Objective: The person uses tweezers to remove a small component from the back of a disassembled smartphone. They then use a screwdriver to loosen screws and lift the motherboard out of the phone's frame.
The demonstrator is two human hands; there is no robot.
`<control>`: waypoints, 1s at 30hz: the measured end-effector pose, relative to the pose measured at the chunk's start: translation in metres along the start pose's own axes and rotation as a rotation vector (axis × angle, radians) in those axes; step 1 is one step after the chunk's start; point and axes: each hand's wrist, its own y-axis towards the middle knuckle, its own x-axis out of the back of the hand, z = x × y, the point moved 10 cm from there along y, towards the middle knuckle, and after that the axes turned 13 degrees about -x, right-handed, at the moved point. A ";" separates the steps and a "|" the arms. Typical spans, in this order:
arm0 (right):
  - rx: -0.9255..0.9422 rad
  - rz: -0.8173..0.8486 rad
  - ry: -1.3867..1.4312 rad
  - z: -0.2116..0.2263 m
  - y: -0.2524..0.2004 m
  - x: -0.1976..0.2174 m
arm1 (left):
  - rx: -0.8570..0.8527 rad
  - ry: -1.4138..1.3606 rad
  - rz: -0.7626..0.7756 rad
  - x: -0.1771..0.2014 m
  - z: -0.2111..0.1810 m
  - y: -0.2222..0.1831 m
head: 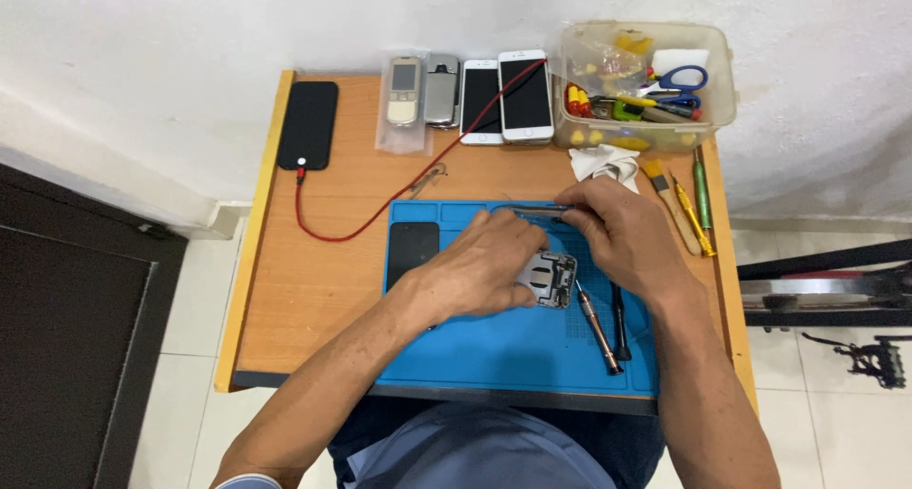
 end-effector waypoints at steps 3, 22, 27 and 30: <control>-0.025 0.046 -0.076 0.010 -0.004 -0.001 | -0.048 -0.093 -0.103 -0.004 -0.004 -0.009; -0.140 0.185 -0.342 -0.005 0.000 -0.018 | 0.185 -1.593 -0.913 -0.036 0.087 -0.053; -0.130 0.196 -0.373 -0.008 0.000 -0.023 | 0.175 -1.634 -0.953 -0.038 0.082 -0.055; -0.118 0.206 -0.395 -0.003 0.000 -0.022 | 0.165 -1.639 -0.948 -0.037 0.082 -0.053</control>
